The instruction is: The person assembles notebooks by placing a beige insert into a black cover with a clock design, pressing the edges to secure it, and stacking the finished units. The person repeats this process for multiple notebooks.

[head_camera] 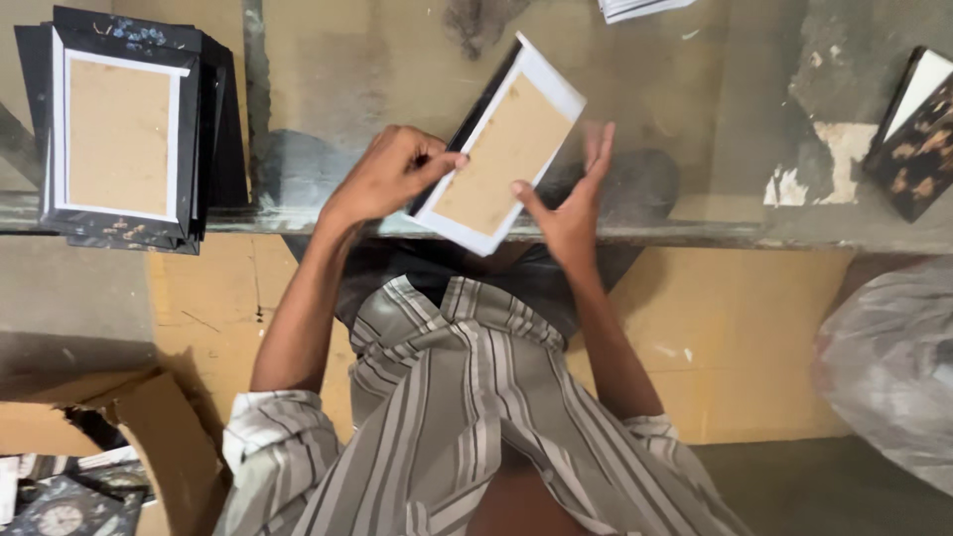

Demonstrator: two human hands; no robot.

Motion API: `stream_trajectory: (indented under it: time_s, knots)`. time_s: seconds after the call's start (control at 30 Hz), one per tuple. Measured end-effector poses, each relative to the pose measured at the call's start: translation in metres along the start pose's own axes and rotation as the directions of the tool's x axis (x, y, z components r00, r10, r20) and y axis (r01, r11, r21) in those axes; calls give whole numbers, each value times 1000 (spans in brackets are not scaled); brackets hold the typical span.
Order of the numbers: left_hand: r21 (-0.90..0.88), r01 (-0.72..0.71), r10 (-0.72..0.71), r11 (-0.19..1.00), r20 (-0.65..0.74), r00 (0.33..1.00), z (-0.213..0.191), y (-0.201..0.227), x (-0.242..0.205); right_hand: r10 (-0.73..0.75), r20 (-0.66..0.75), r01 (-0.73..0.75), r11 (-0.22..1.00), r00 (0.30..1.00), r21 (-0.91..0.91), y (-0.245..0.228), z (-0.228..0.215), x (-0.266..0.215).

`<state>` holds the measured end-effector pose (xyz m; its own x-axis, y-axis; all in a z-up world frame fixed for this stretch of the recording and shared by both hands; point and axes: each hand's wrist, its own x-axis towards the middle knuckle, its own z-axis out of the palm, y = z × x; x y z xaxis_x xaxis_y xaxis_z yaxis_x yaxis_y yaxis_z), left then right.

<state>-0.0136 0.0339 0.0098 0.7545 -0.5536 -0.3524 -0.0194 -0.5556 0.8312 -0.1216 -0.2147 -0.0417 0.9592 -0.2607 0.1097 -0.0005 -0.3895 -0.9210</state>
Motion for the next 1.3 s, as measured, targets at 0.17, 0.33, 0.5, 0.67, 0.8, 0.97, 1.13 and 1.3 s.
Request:
stream_trajectory:
  time_s: [0.17, 0.33, 0.5, 0.67, 0.8, 0.97, 1.13, 1.3]
  knots:
    - [-435, -447, 449, 782, -105, 887, 9, 0, -16, 222, 512, -470, 773, 830, 426, -4, -42, 7]
    - [-786, -364, 303, 499, -235, 923, -44, 19, -11, 255, 650, -228, 965, 716, -128, -38, -92, 39]
    - [146, -314, 240, 938, 380, 894, -55, 43, 28, 123, 732, 140, 947, 670, -288, -61, -88, 57]
    - [487, -384, 234, 784, 340, 911, -20, 46, 48, -291, 531, 502, 808, 796, -308, -58, -73, 61]
    - [669, -437, 488, 601, 126, 864, 5, 31, 42, -295, 487, 522, 733, 822, -437, -37, -60, 63]
    - [821, -364, 590, 440, 41, 806, 30, 16, 32, -279, 497, 534, 682, 822, -500, -17, -46, 62]
    - [860, -329, 596, 390, 36, 802, 38, 4, 26, -226, 492, 502, 668, 840, -549, -20, -45, 56]
    - [752, -404, 594, 521, 20, 804, 45, -8, 35, -89, 602, 484, 692, 794, -536, -27, -24, 56]
